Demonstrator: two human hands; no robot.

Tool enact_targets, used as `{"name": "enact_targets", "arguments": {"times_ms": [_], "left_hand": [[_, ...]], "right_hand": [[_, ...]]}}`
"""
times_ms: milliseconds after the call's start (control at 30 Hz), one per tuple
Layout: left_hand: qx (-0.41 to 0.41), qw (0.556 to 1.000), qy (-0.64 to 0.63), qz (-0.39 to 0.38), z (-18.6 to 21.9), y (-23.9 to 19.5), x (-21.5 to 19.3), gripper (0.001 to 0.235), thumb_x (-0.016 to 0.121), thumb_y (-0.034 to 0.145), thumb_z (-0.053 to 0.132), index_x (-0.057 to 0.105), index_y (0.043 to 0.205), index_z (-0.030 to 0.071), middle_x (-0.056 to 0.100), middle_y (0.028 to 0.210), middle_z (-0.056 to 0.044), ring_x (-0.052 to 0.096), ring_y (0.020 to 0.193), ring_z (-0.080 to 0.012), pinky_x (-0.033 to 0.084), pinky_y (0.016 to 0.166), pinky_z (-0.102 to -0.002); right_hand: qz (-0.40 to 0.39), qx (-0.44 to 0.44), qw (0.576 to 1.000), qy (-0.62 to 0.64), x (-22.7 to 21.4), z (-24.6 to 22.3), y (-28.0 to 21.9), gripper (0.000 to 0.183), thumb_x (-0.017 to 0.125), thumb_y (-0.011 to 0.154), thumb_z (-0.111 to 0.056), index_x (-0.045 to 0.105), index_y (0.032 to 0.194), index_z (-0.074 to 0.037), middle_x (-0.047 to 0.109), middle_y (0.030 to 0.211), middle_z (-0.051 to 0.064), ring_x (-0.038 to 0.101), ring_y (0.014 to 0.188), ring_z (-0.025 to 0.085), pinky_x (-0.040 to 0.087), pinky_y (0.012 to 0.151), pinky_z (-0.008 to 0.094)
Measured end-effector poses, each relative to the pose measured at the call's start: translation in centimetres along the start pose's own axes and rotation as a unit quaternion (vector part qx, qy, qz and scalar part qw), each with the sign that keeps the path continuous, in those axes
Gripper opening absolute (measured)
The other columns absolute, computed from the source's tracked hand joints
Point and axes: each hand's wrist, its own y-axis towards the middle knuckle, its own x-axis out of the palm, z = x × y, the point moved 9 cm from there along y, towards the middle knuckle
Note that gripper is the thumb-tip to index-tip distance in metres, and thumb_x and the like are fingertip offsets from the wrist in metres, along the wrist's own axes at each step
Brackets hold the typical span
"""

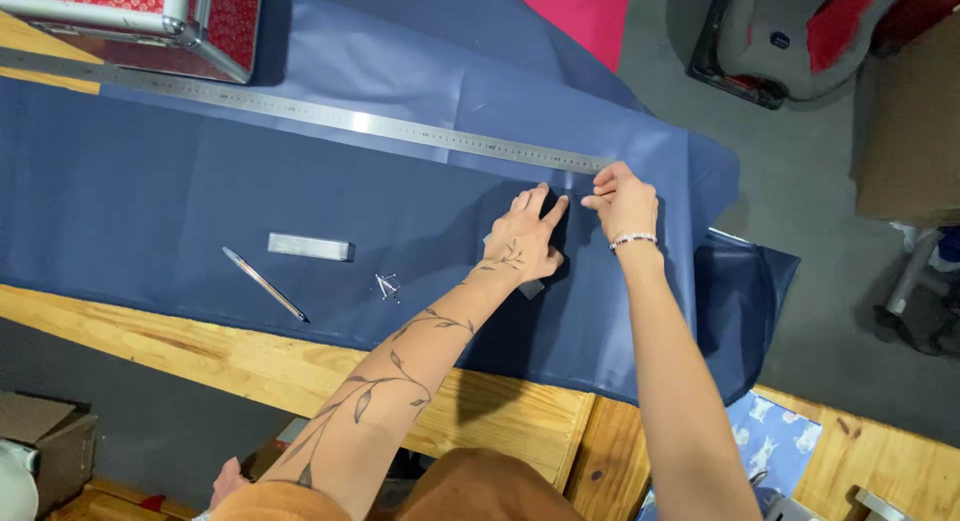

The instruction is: Measuring, marking, and cutting blue fabric using a ruler, pencil, and scissors on a workbench.

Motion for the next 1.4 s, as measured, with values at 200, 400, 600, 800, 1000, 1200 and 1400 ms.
{"name": "enact_targets", "arguments": {"times_ms": [200,400,600,800,1000,1200,1400], "left_hand": [[0.019,0.997,0.070,0.024,0.2,0.7,1.0,0.089,0.072,0.070,0.040,0.049,0.152,0.017,0.041,0.150,-0.015,0.042,0.140,-0.0291,0.043,0.117,-0.041],[0.028,0.995,0.091,0.011,-0.3,1.3,3.2,0.092,0.074,0.071,0.048,0.045,0.154,0.019,0.039,0.152,-0.017,0.039,0.140,-0.0314,0.041,0.116,-0.044],[0.019,0.994,0.102,-0.027,-0.1,1.5,3.2,0.095,0.071,0.075,0.051,0.038,0.159,0.021,0.036,0.154,-0.017,0.036,0.141,-0.0322,0.039,0.115,-0.045],[0.038,0.995,-0.097,0.000,-3.3,1.8,1.7,0.084,0.066,0.077,0.043,0.045,0.155,0.020,0.043,0.155,-0.017,0.040,0.145,-0.0349,0.040,0.118,-0.045],[0.043,0.913,-0.304,0.270,-12.9,-8.4,-10.7,0.052,0.066,0.083,0.006,0.064,0.135,0.011,0.064,0.125,-0.017,0.064,0.117,-0.0397,0.051,0.104,-0.049],[-0.089,0.897,-0.349,0.256,-23.0,-18.4,-13.6,0.031,0.065,0.091,0.007,0.075,0.117,0.019,0.069,0.104,-0.005,0.071,0.103,-0.0273,0.058,0.093,-0.036],[-0.127,0.916,-0.302,0.233,-26.2,-24.1,-15.9,0.026,0.067,0.090,0.011,0.079,0.109,0.024,0.072,0.098,-0.003,0.072,0.099,-0.0261,0.058,0.090,-0.039]], "right_hand": [[0.143,-0.092,0.985,-0.015,1.0,-2.6,-6.2,0.024,0.063,0.099,-0.014,0.063,0.121,-0.023,0.078,0.114,0.000,0.068,0.109,0.030,0.055,0.094,0.051],[0.109,-0.091,0.990,-0.021,2.4,-2.4,-7.7,0.053,0.051,0.094,-0.001,0.045,0.139,-0.030,0.070,0.133,-0.005,0.057,0.129,0.028,0.049,0.108,0.050],[-0.003,-0.113,0.992,-0.060,1.5,-3.9,-8.7,0.074,0.050,0.085,0.007,0.034,0.146,-0.033,0.056,0.151,-0.006,0.043,0.144,0.025,0.041,0.119,0.047],[0.112,-0.110,0.987,0.035,-0.9,-4.0,-10.2,0.065,0.054,0.088,0.008,0.046,0.145,-0.023,0.051,0.152,0.012,0.047,0.136,0.036,0.039,0.116,0.051],[0.198,-0.117,0.969,0.085,0.0,-10.0,-17.9,0.026,0.066,0.094,-0.012,0.067,0.117,-0.024,0.072,0.116,0.002,0.065,0.108,0.028,0.052,0.096,0.042],[-0.027,-0.134,0.985,0.104,14.4,-17.4,-20.9,0.028,0.078,0.087,-0.025,0.069,0.113,-0.030,0.074,0.101,-0.004,0.073,0.096,0.019,0.059,0.087,0.036],[-0.138,0.013,0.990,0.015,19.7,-18.8,-20.4,0.030,0.077,0.089,-0.031,0.059,0.112,-0.032,0.076,0.100,-0.007,0.074,0.104,0.022,0.059,0.094,0.043]]}}
